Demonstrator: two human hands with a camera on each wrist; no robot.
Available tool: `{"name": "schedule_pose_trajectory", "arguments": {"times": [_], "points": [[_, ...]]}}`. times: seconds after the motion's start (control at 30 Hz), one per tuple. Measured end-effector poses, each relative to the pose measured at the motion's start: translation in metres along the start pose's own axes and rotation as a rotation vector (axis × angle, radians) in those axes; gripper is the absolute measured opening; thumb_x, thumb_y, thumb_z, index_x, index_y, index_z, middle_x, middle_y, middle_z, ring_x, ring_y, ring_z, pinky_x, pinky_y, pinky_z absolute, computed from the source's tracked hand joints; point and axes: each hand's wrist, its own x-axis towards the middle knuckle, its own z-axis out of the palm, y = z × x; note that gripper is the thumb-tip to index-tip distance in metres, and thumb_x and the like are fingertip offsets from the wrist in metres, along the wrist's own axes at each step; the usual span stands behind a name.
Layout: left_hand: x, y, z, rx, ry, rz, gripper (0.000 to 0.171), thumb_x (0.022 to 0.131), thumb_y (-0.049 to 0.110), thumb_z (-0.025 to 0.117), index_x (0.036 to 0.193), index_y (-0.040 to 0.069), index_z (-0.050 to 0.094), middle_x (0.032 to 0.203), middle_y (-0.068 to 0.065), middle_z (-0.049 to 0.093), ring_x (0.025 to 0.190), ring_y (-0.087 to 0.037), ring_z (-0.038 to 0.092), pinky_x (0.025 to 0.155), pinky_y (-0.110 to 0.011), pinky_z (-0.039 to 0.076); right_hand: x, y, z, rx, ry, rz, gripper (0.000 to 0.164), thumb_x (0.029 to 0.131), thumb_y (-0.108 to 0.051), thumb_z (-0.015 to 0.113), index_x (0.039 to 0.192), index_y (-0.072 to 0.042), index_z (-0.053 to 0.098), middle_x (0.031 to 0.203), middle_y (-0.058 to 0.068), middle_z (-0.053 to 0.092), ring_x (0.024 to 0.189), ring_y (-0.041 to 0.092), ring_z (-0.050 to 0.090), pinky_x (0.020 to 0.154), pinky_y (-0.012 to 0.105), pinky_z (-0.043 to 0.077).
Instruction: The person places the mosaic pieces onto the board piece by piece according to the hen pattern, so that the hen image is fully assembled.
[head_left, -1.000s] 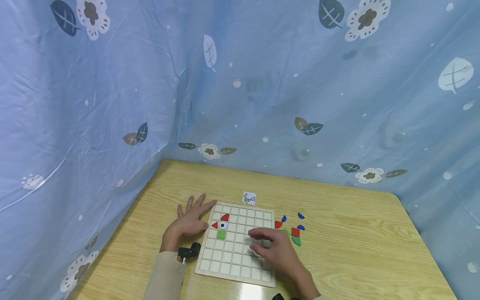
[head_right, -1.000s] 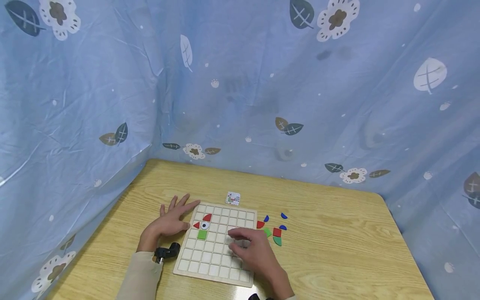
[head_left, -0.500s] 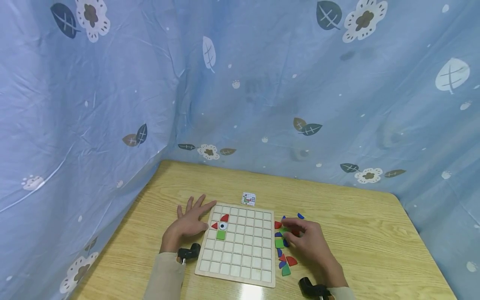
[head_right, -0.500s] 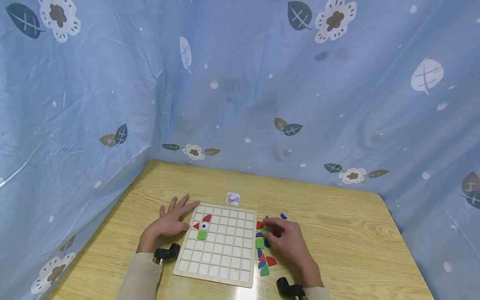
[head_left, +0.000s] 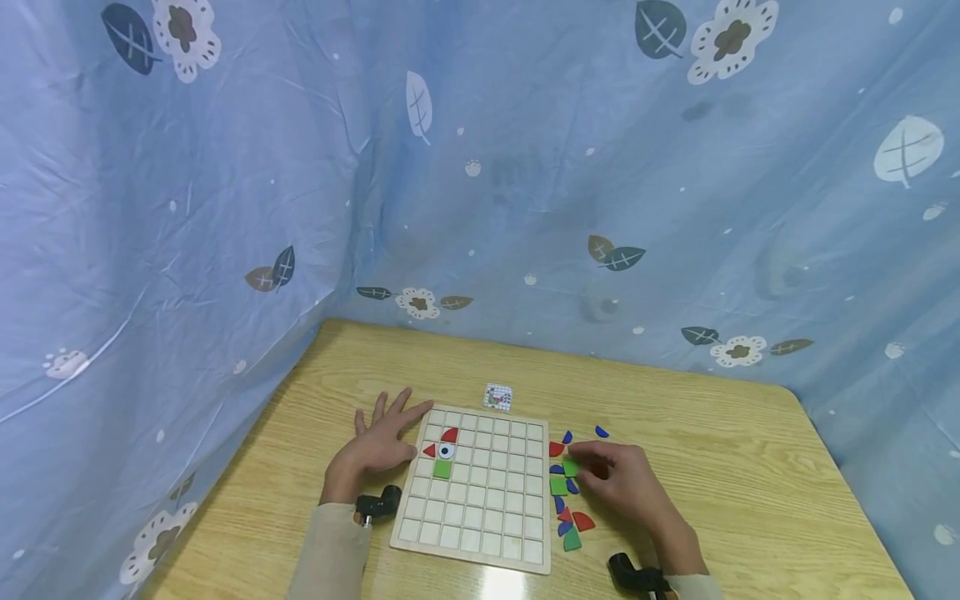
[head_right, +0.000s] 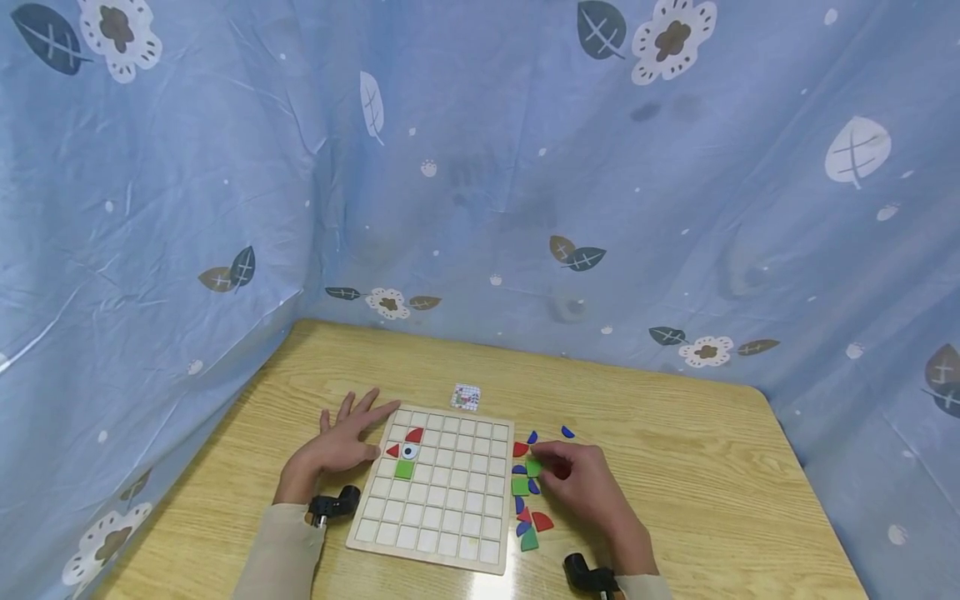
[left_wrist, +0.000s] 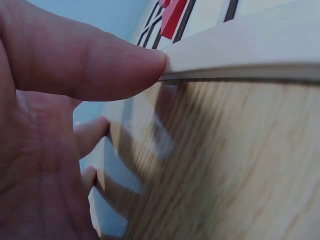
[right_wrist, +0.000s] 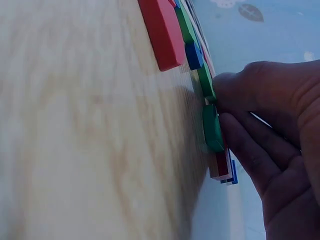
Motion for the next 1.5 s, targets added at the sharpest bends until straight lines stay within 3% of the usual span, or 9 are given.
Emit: {"name": "schedule_pose_trajectory", "arguments": {"times": [0.43, 0.57, 0.7, 0.9, 1.23, 1.5], "points": [[0.000, -0.001, 0.000, -0.004, 0.002, 0.007, 0.089, 0.083, 0.002, 0.066, 0.168, 0.020, 0.048, 0.183, -0.022, 0.013, 0.167, -0.056, -0.011, 0.120, -0.085, -0.017, -0.001, -0.002, 0.002, -0.047, 0.025, -0.002, 0.037, 0.088, 0.001, 0.085, 0.120, -0.019, 0.084, 0.111, -0.009, 0.082, 0.087, 0.006, 0.063, 0.080, 0.025, 0.057], [0.001, -0.002, -0.001, -0.019, 0.004, 0.012, 0.089, 0.082, 0.003, 0.064, 0.168, 0.019, 0.047, 0.183, -0.024, 0.012, 0.166, -0.057, -0.010, 0.120, -0.085, -0.018, -0.002, -0.009, 0.003, -0.009, 0.067, -0.007, 0.038, 0.086, 0.000, 0.088, 0.119, -0.018, 0.084, 0.106, -0.009, 0.083, 0.086, 0.007, 0.068, 0.078, 0.025, 0.059], [0.001, -0.003, -0.001, -0.014, 0.001, 0.002, 0.089, 0.083, 0.003, 0.065, 0.168, 0.020, 0.046, 0.184, -0.022, 0.012, 0.167, -0.056, -0.011, 0.121, -0.084, -0.018, -0.004, -0.023, 0.007, 0.086, 0.089, -0.045, 0.038, 0.086, 0.002, 0.088, 0.120, -0.014, 0.084, 0.110, -0.005, 0.084, 0.095, 0.010, 0.078, 0.081, 0.032, 0.065], [0.001, -0.003, 0.000, 0.007, -0.002, -0.008, 0.089, 0.083, 0.003, 0.067, 0.168, 0.023, 0.047, 0.184, -0.020, 0.013, 0.168, -0.054, -0.011, 0.121, -0.085, -0.016, -0.001, -0.043, 0.028, 0.193, 0.051, -0.109, 0.035, 0.087, 0.004, 0.086, 0.120, -0.008, 0.083, 0.115, 0.002, 0.084, 0.103, 0.018, 0.082, 0.089, 0.040, 0.067], [0.002, -0.003, 0.000, 0.008, 0.000, -0.002, 0.088, 0.084, 0.002, 0.066, 0.168, 0.021, 0.048, 0.184, -0.021, 0.014, 0.167, -0.055, -0.010, 0.121, -0.085, -0.015, 0.010, -0.076, 0.069, 0.237, -0.009, -0.153, 0.035, 0.088, 0.001, 0.087, 0.120, -0.011, 0.083, 0.115, -0.005, 0.084, 0.105, 0.009, 0.080, 0.094, 0.033, 0.065], [0.002, -0.003, 0.000, 0.018, 0.005, -0.005, 0.087, 0.084, 0.003, 0.066, 0.167, 0.021, 0.049, 0.183, -0.022, 0.015, 0.167, -0.056, -0.009, 0.121, -0.086, -0.013, 0.019, -0.103, 0.096, 0.314, -0.084, -0.180, 0.030, 0.092, 0.000, 0.083, 0.121, -0.009, 0.083, 0.115, 0.001, 0.084, 0.100, 0.010, 0.080, 0.091, 0.030, 0.066]]}}
